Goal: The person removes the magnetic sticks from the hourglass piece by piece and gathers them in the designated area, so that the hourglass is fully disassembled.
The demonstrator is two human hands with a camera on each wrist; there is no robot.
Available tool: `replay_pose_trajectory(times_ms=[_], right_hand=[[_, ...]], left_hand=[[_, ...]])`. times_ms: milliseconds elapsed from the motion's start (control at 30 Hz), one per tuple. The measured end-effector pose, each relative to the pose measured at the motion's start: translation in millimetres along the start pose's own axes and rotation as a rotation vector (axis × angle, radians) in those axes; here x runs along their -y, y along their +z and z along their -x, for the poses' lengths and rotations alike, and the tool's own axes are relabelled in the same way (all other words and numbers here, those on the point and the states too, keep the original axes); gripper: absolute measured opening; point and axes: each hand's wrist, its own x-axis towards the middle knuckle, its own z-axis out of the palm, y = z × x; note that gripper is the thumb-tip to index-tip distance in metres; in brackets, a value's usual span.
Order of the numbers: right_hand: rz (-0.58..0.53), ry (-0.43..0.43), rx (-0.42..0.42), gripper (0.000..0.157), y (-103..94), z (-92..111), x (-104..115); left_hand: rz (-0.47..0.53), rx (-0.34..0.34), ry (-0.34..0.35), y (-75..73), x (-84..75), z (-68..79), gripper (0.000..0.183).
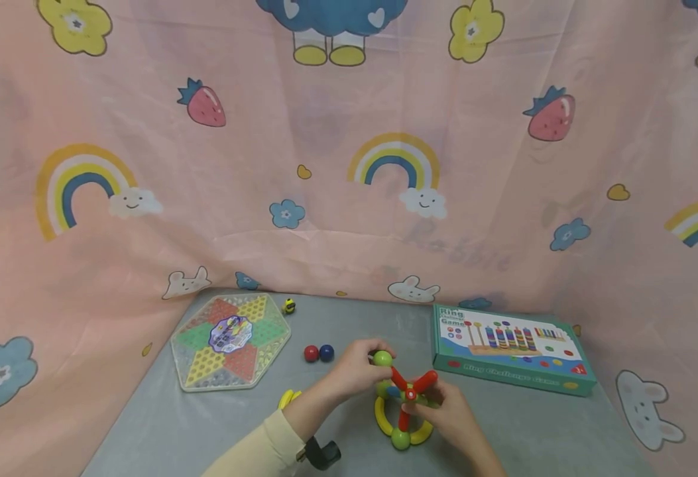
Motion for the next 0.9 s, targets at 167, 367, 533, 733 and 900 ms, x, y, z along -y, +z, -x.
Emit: replay_pose_trajectory(times_ms=[167,367,533,733,900], right_hand=[[0.032,0.022,0.003,0.044,-0.4,-1.0,1.3],[0.058,0.040,0.005,0.046,-0.8,-1.2,1.9],[0.055,0.025,0.004,0.046,-0.2,-0.8,0.8],[0.043,0.011,0.000,0.045,-0.1,0.7,1.0],[0.038,0.008,-0.003,0.044,0.3,1.1,1.0]], left_hand=[[0.097,0.022,-0.029,-0.7,1.0,1.0,0.025],[0.191,0.037,-0.051,-3.5,-0.2,1.6,0.028],[0.185,0.029,-0.039,-8.4,3.0,3.8,0.031],[-0.049,-0.085,0.048,-18.6,11.0,3.6,0.044],[-0.248,-0.199,0.138,-29.2,16.1,-1.0,0.039]])
